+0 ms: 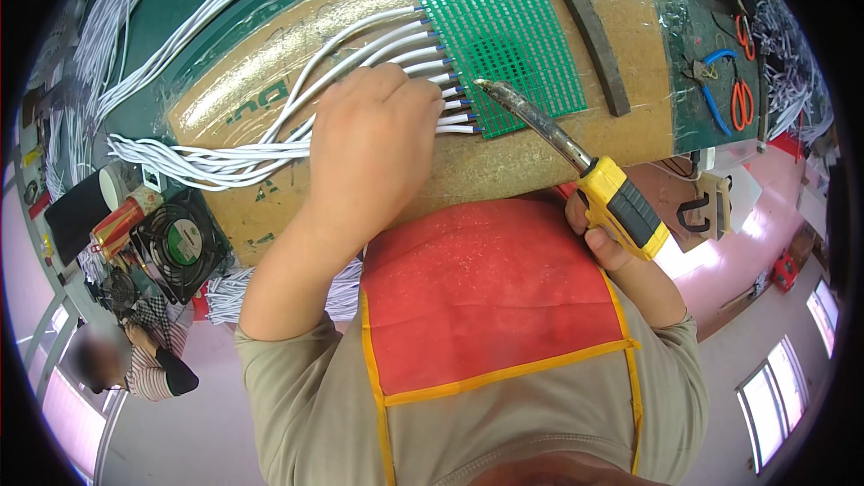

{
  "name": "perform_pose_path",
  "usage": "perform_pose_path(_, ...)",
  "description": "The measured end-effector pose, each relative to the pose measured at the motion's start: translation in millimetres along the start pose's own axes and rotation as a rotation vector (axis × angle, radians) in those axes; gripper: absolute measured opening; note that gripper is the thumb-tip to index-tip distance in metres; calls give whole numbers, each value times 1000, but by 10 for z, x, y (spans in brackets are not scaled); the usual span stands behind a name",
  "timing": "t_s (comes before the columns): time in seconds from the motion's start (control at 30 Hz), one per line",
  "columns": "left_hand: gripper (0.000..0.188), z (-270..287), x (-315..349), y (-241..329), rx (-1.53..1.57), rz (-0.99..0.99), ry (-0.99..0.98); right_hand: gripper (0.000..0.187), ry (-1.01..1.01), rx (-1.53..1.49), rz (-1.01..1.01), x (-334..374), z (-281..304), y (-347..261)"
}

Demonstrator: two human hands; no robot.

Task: The person solders bundles of white wires onto a green circuit board using a soldering iron and solder from a spool.

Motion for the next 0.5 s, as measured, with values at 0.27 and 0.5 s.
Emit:
perform_pose_path(0.27,9,-41,-37,-20,-42,117,-118,31,57,-34,24,-51,-59,-58)
perform_pose_path(0.5,8,-46,-12,5,54,33,-24,20,25,109,14,-56,-44,-89)
Point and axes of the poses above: each hand's wrist, its own x-axis away from the middle knuckle, its own z-axis out of the back of the hand, y = z × x, the point moved 2 cm from there along -x, towards the middle knuckle, and after that the axes turned 9 degrees about -y, right-handed, at the moved point
